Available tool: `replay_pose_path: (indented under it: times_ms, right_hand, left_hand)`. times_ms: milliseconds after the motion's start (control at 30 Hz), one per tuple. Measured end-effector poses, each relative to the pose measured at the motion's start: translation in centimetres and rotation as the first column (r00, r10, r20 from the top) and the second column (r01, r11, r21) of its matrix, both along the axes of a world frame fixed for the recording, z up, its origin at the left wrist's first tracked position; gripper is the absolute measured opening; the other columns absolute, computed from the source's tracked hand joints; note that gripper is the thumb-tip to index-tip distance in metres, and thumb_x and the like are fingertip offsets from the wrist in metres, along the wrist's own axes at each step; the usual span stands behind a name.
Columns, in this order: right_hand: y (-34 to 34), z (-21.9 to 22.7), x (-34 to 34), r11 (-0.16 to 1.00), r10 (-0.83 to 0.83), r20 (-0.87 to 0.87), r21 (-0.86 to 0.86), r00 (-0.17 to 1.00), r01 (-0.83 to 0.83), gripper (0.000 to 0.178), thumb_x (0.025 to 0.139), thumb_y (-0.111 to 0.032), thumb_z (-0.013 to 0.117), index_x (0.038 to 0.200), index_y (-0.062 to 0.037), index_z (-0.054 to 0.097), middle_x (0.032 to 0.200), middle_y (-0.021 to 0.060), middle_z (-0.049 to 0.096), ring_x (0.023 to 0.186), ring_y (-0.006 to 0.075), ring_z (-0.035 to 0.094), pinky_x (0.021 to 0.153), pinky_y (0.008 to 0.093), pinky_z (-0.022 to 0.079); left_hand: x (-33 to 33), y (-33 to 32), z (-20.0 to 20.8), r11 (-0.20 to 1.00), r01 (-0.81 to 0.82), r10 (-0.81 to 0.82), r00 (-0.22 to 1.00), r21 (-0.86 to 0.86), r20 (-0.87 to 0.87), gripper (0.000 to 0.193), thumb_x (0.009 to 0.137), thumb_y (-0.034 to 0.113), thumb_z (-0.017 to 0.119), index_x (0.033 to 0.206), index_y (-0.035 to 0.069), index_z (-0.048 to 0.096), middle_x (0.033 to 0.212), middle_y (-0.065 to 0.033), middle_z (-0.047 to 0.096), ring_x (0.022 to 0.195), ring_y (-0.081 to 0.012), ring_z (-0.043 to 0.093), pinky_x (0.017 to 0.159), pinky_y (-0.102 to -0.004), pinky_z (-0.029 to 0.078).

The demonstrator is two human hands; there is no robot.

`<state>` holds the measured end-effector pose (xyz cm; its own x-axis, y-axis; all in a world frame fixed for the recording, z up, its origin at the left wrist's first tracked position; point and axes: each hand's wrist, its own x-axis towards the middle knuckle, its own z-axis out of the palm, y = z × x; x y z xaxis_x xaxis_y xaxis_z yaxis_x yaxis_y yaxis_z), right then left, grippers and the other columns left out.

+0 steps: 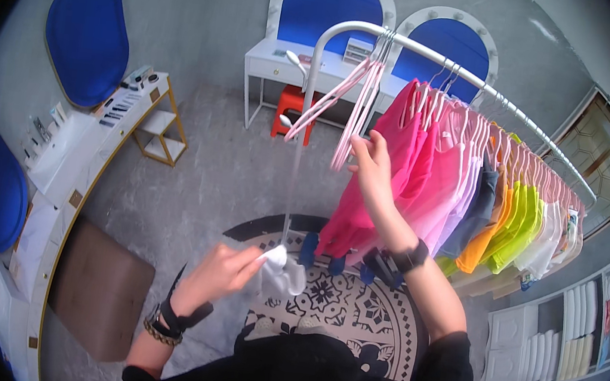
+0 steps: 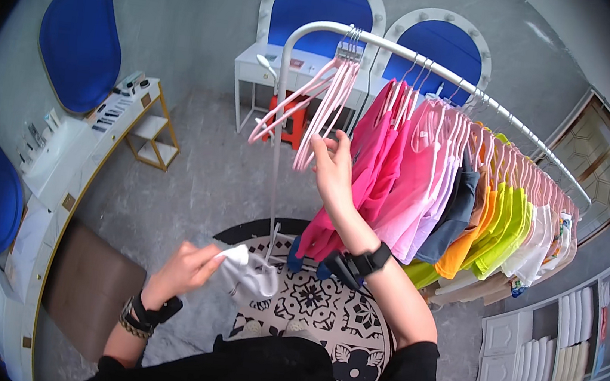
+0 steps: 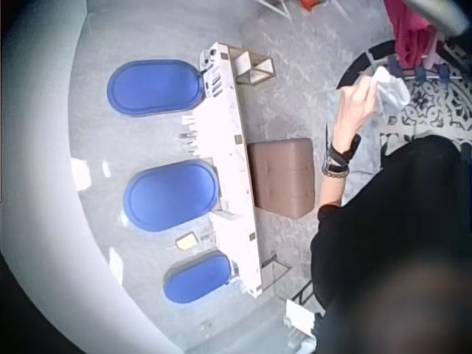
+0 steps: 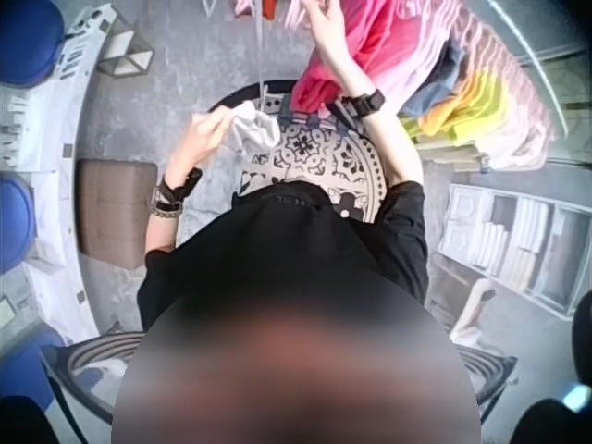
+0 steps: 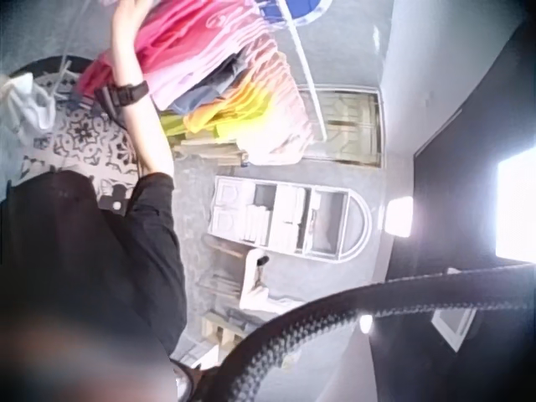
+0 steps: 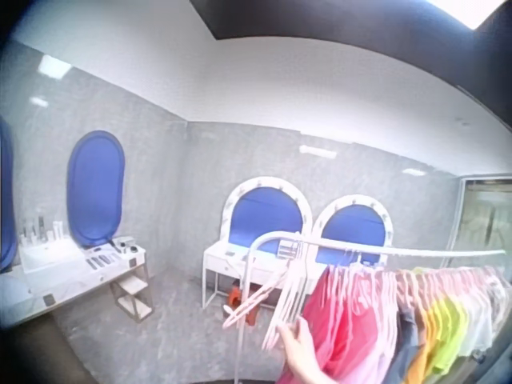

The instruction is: Sort various items of clothing from a pile and place them onto hangers, then hang them on a clothing rack.

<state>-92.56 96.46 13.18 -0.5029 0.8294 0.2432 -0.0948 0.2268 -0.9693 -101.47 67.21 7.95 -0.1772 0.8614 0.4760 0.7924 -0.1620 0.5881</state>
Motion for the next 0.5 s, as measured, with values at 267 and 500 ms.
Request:
replay_pose_path:
  times_ms: [267,500]
  right_hand:
    - [2.8,-0.2,-2.5,0.994,-0.071,-0.156,0.066,0.985,0.082,0.016,0.093,-0.017,0.063,0.094,-0.0014,0.067,0.073,-0.0033,0.058,0.061,0.0037,0.048,0.056,0.0193,0.037]
    - [2.6,0.4,1.4,0.982,-0.050,-0.186,0.168,0.981,0.082,0.009,0.088,-0.005,0.055,0.091,-0.0061,0.046,0.063,-0.0014,0.044,0.046,0.0070,0.042,0.041,0.0232,0.034]
  left_hand:
    - [-1.9,-5.5,-2.3,0.979,-0.196,0.201,0.970,-0.047,0.137,0.016,0.090,0.008,0.061,0.078,0.000,0.054,0.057,-0.0204,0.050,0.052,-0.0394,0.054,0.045,-0.0406,0.039]
    - [-3.1,-4.7,-1.9,0.986,-0.152,0.163,0.970,-0.070,0.183,0.012,0.090,0.009,0.062,0.084,-0.001,0.059,0.063,-0.0220,0.055,0.056,-0.0399,0.058,0.049,-0.0412,0.042]
